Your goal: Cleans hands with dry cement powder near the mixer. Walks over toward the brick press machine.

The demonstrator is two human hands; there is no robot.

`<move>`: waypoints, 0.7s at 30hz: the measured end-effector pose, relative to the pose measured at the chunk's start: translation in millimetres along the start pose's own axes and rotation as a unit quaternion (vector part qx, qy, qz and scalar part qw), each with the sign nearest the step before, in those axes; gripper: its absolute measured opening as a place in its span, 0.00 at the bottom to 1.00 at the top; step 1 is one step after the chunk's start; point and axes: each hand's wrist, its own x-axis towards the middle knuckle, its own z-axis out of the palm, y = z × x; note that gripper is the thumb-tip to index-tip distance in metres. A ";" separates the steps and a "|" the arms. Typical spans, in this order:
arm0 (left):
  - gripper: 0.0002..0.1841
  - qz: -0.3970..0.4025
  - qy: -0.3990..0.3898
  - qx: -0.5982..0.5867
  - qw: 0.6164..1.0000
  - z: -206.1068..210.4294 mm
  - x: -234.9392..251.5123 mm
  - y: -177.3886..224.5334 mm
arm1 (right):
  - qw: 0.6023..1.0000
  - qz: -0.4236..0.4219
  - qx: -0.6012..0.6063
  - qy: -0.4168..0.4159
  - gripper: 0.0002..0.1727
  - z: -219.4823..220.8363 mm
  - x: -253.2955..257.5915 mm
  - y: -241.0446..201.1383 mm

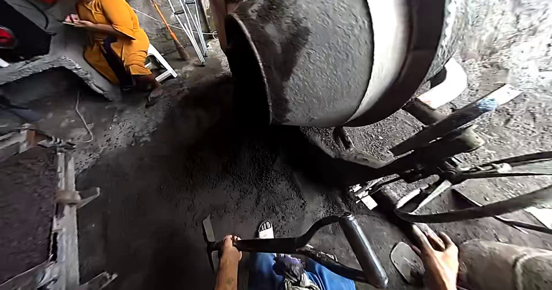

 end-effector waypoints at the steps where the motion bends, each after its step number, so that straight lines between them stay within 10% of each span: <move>1: 0.05 -0.001 0.007 -0.013 1.000 -12.0 4.8 5.8 | 0.999 -0.020 -0.003 0.039 0.56 19.9 10.3 4.0; 9: 0.06 0.005 0.083 -0.044 0.996 -104.4 13.0 33.1 | 0.979 0.017 0.078 0.188 0.27 60.1 65.7 -27.0; 21: 0.06 -0.027 0.168 0.023 0.985 -163.7 5.3 9.4 | 0.972 -0.009 0.102 0.212 0.16 65.5 73.9 -32.5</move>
